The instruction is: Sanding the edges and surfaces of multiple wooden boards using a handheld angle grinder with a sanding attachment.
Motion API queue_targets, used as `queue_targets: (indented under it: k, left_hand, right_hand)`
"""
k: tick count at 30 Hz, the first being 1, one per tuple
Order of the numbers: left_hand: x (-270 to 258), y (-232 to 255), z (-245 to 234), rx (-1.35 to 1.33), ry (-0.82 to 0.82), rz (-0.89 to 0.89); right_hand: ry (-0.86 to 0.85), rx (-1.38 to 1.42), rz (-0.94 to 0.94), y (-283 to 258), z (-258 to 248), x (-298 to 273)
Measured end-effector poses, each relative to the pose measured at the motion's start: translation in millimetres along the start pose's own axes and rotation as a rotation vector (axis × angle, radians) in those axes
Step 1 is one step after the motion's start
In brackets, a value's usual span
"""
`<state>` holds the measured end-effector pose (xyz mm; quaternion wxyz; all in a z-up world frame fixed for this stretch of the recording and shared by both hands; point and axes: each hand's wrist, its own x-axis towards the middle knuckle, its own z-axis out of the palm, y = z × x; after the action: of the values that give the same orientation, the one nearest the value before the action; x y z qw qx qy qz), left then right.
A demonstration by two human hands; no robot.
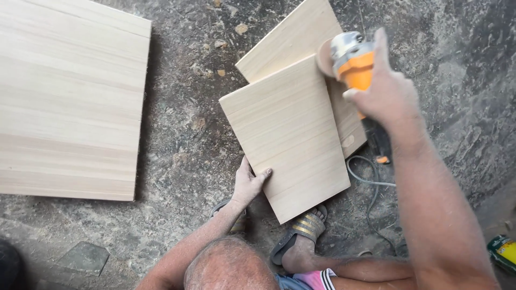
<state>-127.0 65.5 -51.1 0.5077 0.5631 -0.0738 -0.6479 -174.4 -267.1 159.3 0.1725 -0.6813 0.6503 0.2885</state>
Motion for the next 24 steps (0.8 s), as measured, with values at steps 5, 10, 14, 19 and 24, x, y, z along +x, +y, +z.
queue_targets:
  k: [5, 10, 14, 19, 24]
  left_hand:
    - [2.1, 13.2, 2.0, -0.011, 0.016, -0.108]
    - [13.7, 55.8, -29.7, 0.533, -0.085, -0.327]
    - [46.7, 170.0, -40.4, 1.14, 0.026, 0.094]
    - [126.2, 200.0, -2.5, 1.104, 0.122, 0.222]
    - [152.7, 173.0, -28.7, 1.435, -0.178, 0.018]
  right_hand:
    - [0.123, 0.141, 0.097, 48.7, -26.4, -14.3]
    - [0.192, 0.251, 0.131, 106.3, -34.3, -64.8]
    - [0.239, 0.49, 0.039, 155.1, -23.4, -121.6]
    - [0.29, 0.824, -0.017, 187.4, -13.0, -155.2]
    - [0.079, 1.019, 0.362, 322.7, 52.2, -149.1]
